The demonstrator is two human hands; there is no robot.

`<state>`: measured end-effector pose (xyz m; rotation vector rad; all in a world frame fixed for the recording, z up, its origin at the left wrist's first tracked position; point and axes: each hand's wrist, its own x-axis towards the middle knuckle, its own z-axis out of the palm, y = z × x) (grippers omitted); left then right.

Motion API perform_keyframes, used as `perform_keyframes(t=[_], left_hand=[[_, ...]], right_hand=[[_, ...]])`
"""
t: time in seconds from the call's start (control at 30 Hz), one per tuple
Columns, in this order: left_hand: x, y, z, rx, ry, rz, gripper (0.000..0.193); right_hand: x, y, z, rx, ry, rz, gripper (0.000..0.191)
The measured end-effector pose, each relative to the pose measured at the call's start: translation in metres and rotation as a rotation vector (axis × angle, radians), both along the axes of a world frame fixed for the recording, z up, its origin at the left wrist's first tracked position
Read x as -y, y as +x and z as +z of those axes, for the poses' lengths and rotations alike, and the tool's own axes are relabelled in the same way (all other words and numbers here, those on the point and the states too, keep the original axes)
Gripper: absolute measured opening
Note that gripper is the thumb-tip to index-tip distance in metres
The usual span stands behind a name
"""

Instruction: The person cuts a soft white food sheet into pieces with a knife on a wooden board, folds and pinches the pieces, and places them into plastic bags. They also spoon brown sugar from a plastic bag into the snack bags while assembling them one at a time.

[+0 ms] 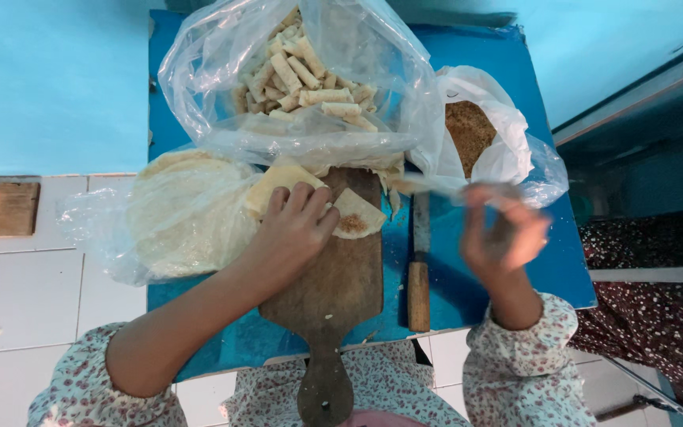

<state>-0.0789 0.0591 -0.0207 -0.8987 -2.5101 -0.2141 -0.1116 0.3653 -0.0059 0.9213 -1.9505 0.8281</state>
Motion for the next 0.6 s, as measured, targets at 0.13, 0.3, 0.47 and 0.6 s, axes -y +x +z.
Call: perform_keyframes(t=[0.13, 0.3, 0.47, 0.6], left_hand=[[0.000, 0.001, -0.002, -0.030, -0.069, 0.025, 0.028], [0.000, 0.002, -0.002, -0.066, -0.078, 0.029, 0.027], [0.002, 0.004, 0.000, -0.063, -0.060, 0.023, 0.026], [0.001, 0.003, 0.001, -0.053, -0.078, 0.022, 0.026]], right_hand=[[-0.011, -0.004, 0.035, 0.097, -0.182, -0.323, 0.035], [0.010, -0.006, 0.047, -0.139, 0.226, -0.637, 0.038], [0.044, 0.005, 0.010, 0.785, 0.082, -0.037, 0.033], [0.054, 0.004, -0.013, 0.944, 0.154, 0.027, 0.035]])
